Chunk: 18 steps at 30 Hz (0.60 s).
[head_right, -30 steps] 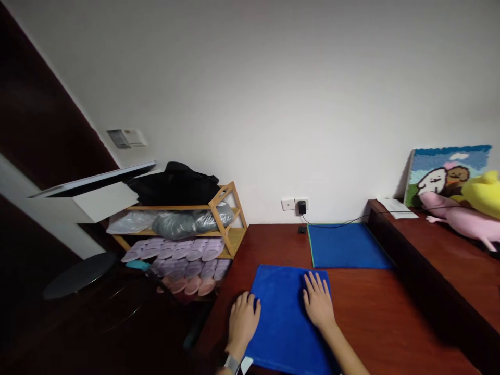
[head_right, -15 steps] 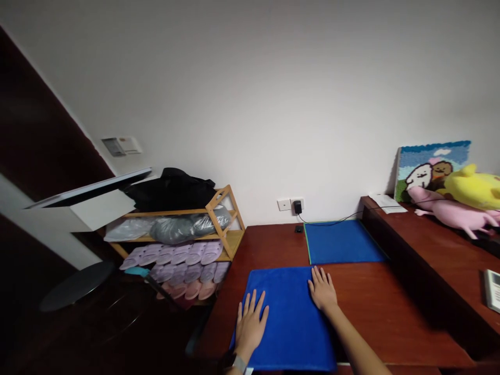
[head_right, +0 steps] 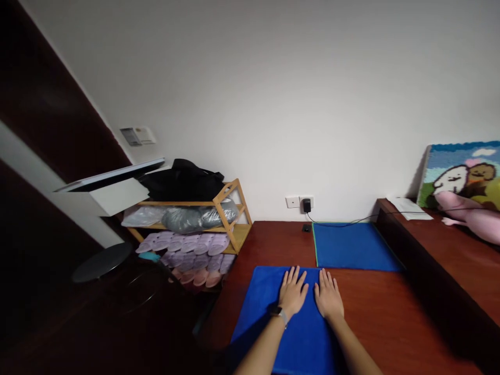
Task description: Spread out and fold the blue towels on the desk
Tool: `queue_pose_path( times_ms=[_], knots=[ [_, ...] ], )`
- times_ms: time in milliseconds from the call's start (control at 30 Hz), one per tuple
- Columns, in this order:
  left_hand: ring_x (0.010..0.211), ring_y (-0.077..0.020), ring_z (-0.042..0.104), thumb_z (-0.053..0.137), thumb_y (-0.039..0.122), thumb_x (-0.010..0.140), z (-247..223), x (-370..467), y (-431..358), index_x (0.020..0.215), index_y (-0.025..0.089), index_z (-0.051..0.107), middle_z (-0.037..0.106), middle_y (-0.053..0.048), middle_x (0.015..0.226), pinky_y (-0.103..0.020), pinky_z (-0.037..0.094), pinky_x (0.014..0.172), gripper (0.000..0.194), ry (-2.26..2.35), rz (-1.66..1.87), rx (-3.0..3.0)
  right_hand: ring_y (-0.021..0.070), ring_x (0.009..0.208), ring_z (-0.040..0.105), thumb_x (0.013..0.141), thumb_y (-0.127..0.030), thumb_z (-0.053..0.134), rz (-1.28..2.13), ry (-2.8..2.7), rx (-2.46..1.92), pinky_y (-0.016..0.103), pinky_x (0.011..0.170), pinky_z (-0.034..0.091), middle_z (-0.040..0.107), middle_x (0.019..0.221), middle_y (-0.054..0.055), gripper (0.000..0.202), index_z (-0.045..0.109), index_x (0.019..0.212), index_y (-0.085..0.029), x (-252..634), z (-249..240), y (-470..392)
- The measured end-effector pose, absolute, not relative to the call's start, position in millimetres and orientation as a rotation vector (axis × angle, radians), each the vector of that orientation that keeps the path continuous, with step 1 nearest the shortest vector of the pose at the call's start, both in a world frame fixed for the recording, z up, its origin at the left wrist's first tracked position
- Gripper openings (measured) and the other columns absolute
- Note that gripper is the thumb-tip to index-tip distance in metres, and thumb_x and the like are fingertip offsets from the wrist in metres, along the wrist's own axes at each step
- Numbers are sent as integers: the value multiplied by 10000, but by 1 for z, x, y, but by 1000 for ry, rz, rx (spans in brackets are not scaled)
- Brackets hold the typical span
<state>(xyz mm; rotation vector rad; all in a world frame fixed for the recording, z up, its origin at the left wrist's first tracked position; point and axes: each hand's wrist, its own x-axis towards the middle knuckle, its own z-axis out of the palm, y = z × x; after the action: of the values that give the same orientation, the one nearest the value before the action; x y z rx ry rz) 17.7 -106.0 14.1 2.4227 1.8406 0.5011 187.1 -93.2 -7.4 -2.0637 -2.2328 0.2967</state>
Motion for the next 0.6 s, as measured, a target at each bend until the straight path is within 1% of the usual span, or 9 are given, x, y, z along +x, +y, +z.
queue_pose_path(
  times_ms=[100,200,300,400,500,600],
  knots=[
    [1540,-254,288,282,563,1049,4,15,-98,1561,358,405,345,-28,1667,-517,253,1255,565,1836,502,2354,234,1571,153,1004,-409,132,251,-2251,-2057,413,1272,100,203,1690,90,709,212,1606,-43,189,-14,-93],
    [1547,-254,268,274,563,1047,-1,-26,-99,1572,357,387,327,-27,1674,-511,233,1260,575,1942,478,2291,241,1571,153,1001,-426,116,236,-2256,-2043,422,1272,104,210,1689,98,727,207,1606,-34,190,-18,-93],
    [1551,-276,252,296,542,1043,1,-84,-103,1586,324,369,307,-38,1680,-520,221,1260,589,2157,359,2191,243,1572,150,998,-447,121,242,-2249,-2041,428,1272,102,199,1692,95,739,198,1610,-41,190,-20,-92],
    [1554,-273,244,303,523,1043,2,-126,-107,1596,286,353,285,-47,1687,-494,246,1252,603,2269,269,2154,242,1573,144,994,-452,142,262,-2237,-2036,429,1273,87,193,1694,88,740,198,1614,-53,190,-20,-93],
    [1553,-271,246,303,533,1043,0,-139,-108,1603,237,339,261,-77,1693,-453,269,1243,633,2290,248,2168,229,1574,136,998,-452,136,294,-2206,-2016,428,1273,83,177,1699,67,728,189,1623,-83,190,-18,-94],
    [1552,-283,246,295,530,1046,-1,-136,-109,1599,209,347,263,-99,1690,-449,272,1240,642,2306,258,2177,204,1577,110,1006,-446,102,306,-2206,-1993,428,1276,81,147,1705,28,707,168,1631,-122,190,-17,-95]
  ],
)
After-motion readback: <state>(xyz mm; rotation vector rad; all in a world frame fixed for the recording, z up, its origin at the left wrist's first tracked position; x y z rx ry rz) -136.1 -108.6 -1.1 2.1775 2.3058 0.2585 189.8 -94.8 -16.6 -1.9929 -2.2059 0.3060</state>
